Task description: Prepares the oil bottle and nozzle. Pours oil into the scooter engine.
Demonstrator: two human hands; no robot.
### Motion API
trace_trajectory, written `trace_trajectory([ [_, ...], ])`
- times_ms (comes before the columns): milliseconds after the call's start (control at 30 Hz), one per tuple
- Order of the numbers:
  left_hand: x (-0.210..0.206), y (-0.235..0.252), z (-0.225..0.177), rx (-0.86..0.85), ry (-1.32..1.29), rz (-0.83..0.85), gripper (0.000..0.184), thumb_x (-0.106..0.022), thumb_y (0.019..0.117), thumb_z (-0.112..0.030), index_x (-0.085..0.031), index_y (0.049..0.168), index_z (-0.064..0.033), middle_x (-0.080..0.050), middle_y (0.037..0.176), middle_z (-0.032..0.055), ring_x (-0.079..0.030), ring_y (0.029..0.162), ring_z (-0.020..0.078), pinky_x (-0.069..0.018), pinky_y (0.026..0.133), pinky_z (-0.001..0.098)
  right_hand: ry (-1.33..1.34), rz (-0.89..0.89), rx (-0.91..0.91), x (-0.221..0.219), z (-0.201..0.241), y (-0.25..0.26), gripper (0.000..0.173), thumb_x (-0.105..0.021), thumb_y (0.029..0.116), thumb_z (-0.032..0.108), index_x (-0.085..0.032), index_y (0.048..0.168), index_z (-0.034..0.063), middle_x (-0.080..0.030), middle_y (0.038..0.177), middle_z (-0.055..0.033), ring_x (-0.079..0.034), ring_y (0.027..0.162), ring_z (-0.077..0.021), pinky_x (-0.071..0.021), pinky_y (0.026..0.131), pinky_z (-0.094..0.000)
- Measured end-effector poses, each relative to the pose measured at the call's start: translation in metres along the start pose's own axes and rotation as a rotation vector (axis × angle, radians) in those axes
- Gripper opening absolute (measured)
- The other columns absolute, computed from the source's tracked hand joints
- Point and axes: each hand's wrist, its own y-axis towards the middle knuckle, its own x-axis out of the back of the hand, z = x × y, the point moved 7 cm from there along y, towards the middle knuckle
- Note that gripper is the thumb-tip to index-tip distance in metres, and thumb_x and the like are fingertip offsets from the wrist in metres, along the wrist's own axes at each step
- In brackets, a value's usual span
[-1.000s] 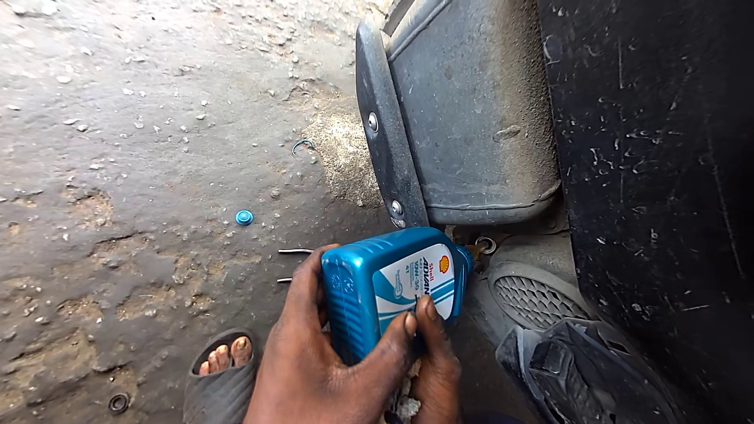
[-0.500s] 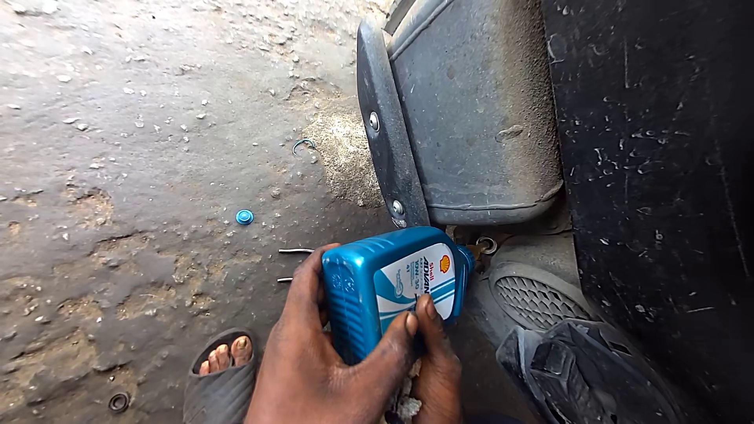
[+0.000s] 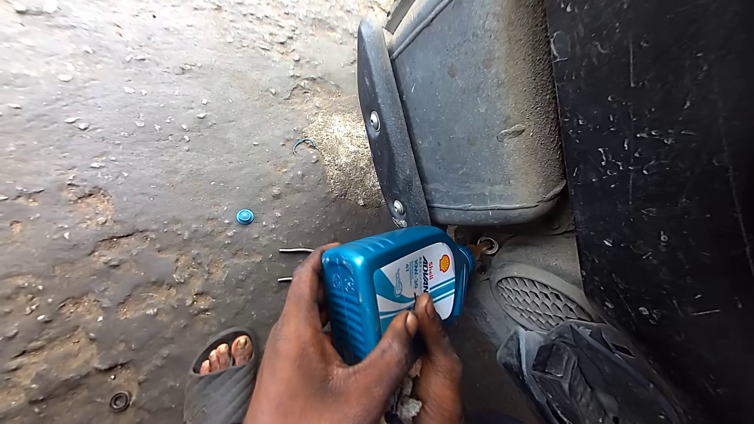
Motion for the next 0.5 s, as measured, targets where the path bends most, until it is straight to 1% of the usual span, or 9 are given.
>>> trace_trajectory([
  [133,0.0000,0.0005,0.0004,-0.005,0.002,0.002,0.084,-0.086,0.0804,-0.027,-0.040,0.146,-0.0004,-0.069,0.116,0.0070,-0.074,0.093,0.0159,-0.0665,0.073,0.0300,0.000,0.018,-0.019,0.0008,-0.0006,0.0001,0.031,-0.078,0.0895,0.030,-0.068,0.106,0.0049,-0.074,0.095,-0.0126,-0.075,0.090,-0.0162,-0.0631,0.082,-0.0344],
  [267,0.0004,0.0011,0.0005,-0.026,0.004,0.016,0.081,-0.085,0.0813,-0.029,-0.041,0.145,-0.0023,-0.070,0.113,0.0051,-0.074,0.091,0.0142,-0.0663,0.071,0.0287,-0.028,-0.022,0.029,0.0002,0.0011,-0.0004,0.026,-0.076,0.0904,0.026,-0.068,0.104,0.0054,-0.074,0.092,-0.0105,-0.074,0.087,-0.0136,-0.0626,0.082,-0.0318],
  [367,0.0009,0.0012,0.0004,-0.018,0.003,0.014,0.080,-0.085,0.0815,-0.029,-0.042,0.144,-0.0030,-0.070,0.113,0.0047,-0.074,0.091,0.0138,-0.0664,0.071,0.0287,0.006,0.010,0.006,-0.0009,-0.0005,0.0000,0.029,-0.079,0.0883,0.028,-0.068,0.103,0.0051,-0.074,0.093,-0.0121,-0.075,0.087,-0.0156,-0.0631,0.080,-0.0337],
  [500,0.0014,0.0014,0.0005,-0.014,0.001,0.014,0.082,-0.085,0.0815,-0.030,-0.041,0.144,-0.0018,-0.070,0.114,0.0046,-0.074,0.091,0.0133,-0.0661,0.071,0.0279,0.023,0.027,-0.003,-0.0027,-0.0004,-0.0001,0.031,-0.079,0.0882,0.029,-0.068,0.104,0.0046,-0.074,0.093,-0.0121,-0.075,0.087,-0.0158,-0.0634,0.079,-0.0337],
])
